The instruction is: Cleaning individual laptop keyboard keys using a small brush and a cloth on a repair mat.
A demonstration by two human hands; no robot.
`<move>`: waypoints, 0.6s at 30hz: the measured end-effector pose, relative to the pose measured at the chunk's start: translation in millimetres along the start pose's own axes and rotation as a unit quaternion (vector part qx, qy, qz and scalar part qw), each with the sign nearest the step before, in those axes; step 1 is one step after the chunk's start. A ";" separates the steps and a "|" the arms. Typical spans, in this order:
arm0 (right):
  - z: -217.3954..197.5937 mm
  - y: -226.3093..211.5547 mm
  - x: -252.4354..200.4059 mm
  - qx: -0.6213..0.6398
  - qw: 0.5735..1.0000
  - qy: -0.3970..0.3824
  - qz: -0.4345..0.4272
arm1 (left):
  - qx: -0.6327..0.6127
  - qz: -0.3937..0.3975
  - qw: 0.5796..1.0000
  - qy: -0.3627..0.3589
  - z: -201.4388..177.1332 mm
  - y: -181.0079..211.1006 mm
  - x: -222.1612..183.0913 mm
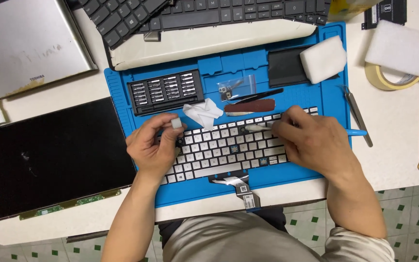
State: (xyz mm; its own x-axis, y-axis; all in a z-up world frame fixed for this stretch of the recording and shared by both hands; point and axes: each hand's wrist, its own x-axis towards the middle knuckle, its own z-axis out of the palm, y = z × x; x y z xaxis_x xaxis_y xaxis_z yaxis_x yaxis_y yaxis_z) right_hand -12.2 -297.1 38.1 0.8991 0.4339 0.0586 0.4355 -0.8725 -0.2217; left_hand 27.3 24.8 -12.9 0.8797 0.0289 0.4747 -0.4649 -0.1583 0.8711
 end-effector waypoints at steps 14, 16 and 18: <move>-2.5 -5.2 2.6 -0.001 1.000 -0.010 0.017 | 0.013 0.005 1.000 -0.001 -2.4 0.3 -1.2; -3.2 -6.3 3.4 -0.005 1.000 -0.007 0.015 | 0.013 0.007 1.000 0.000 -1.7 0.2 -0.2; -5.5 -9.7 3.7 0.014 1.000 -0.019 0.005 | 0.002 0.000 1.000 0.002 -0.7 1.4 -0.6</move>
State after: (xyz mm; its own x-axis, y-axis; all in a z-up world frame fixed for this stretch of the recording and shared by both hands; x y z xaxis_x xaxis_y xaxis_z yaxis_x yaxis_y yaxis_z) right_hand -12.9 -288.3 45.8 0.9010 0.4333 0.0186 0.4240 -0.8709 -0.2486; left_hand 26.0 25.2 -11.9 0.8797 0.0324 0.4744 -0.4637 -0.1628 0.8709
